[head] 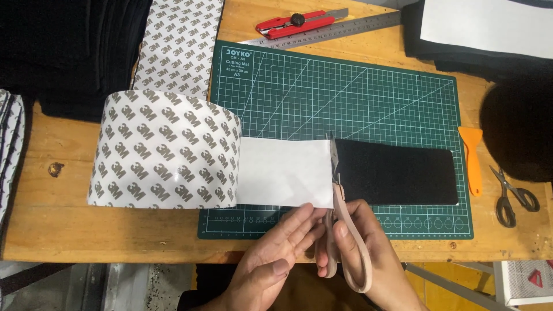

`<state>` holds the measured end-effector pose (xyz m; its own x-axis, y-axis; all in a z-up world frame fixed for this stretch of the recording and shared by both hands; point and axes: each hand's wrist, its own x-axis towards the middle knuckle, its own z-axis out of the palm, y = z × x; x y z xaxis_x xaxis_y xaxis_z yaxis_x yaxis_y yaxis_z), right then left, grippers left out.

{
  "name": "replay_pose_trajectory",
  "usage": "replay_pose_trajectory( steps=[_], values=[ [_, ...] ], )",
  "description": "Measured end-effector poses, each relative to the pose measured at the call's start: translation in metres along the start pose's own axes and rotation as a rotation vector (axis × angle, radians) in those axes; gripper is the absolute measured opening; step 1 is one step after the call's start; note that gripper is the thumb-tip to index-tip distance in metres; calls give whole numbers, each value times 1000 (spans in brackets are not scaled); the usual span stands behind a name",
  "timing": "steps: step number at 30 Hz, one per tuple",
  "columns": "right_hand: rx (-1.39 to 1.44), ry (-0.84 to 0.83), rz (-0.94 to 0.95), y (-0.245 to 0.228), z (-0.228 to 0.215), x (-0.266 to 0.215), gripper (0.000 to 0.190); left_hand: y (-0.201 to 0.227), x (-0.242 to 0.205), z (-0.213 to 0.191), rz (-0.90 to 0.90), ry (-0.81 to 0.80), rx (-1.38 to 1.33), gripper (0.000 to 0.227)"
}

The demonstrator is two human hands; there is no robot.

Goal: Cutting strips of adhesive tape from a roll and applying them to rectangular foam pieces on a cutting mat.

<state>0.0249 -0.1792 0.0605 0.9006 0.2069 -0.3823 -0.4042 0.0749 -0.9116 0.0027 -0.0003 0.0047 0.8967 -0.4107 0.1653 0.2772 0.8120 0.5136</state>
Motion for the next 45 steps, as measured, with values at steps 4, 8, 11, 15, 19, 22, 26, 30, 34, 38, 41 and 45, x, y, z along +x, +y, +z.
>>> replay_pose_trajectory(
  steps=[4, 8, 11, 15, 19, 22, 26, 30, 34, 38, 41, 45],
  values=[
    [-27, -3, -5, 3, -3, 0, 33, -2, 1, 0, 37, -9, 10, 75],
    [-18, -3, -18, 4, -3, 1, 32, -1, 1, 1, 34, -8, 16, 76],
    [-23, 1, -16, 5, -4, 1, 32, -1, 1, 1, 35, -8, 16, 76],
    [-75, 30, -10, 9, -7, 0, 32, -3, -1, 0, 31, -4, 2, 78],
    [-107, 35, -3, 8, -8, 0, 33, -5, 0, 0, 65, -17, 6, 75],
    [-155, 39, 7, 5, -8, 1, 35, -4, 0, 0, 42, -16, 11, 73],
    [-121, 16, -47, 2, -9, 3, 35, -3, -3, 1, 34, -8, 21, 73],
    [-19, -38, -33, -7, -12, 1, 47, -3, 0, 4, 45, -8, 13, 74],
    [71, -196, -78, -18, -21, 5, 59, -8, 1, 6, 30, -9, 44, 80],
    [228, -306, -69, -14, -35, 8, 65, -7, -2, 15, 94, 9, 218, 70],
    [377, -319, -21, -11, -46, 10, 72, 1, -1, 37, 52, 82, 394, 78],
    [331, -405, -25, -19, -52, 15, 75, 5, 5, 53, 111, 6, 741, 75]
  ],
)
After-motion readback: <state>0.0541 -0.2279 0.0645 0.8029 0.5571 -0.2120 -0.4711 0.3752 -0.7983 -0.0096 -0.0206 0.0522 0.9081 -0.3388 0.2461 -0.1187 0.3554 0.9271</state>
